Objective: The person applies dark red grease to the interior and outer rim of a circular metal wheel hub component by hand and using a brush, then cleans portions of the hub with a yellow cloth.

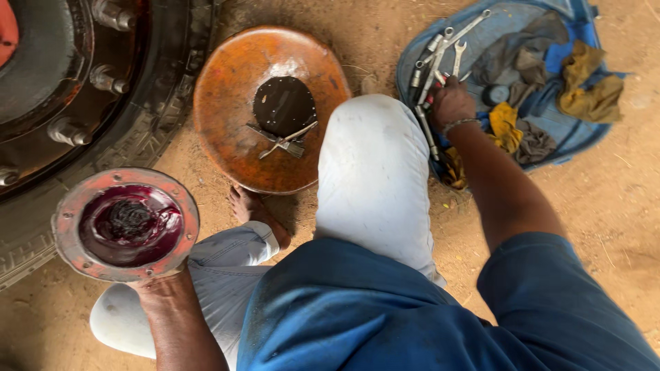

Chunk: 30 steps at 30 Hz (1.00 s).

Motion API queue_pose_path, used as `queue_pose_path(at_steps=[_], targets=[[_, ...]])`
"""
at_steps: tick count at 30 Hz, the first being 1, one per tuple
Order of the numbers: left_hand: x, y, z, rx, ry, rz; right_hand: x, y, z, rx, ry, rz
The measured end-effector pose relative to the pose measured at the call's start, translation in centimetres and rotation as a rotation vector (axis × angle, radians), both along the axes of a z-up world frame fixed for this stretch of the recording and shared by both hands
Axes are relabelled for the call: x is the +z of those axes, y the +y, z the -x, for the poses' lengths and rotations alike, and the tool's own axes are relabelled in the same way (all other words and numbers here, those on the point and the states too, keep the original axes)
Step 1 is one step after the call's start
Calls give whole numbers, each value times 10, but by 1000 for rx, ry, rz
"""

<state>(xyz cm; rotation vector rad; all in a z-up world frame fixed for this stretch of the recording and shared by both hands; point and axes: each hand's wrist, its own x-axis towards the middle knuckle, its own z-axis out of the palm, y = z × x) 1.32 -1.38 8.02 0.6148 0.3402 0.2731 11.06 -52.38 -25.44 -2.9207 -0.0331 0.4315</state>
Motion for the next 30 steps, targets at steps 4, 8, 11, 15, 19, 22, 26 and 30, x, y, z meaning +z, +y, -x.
queue_pose_path(at_steps=[4,8,11,15,19,22,26,30], targets=[[-4,-4,-8,-2,-10,14,26,-2,-14,317,71,190],[-13,-5,-16,-50,3,64,22,6,-21,501,166,270],[-16,-9,-16,-64,3,92,0,-1,-23,513,205,260],[-14,-9,-15,-77,-28,129,-21,-20,-24,369,251,260],[-8,-6,-14,-94,-88,176,-16,-39,-12,615,98,505],[-7,-6,-12,-118,-115,228,-3,-34,-8,235,14,51],[-5,-6,-17,-155,-136,272,31,-28,-8,-343,-257,-988],[-3,-7,-25,-206,-155,298,109,-22,-28,-513,-274,-1649]])
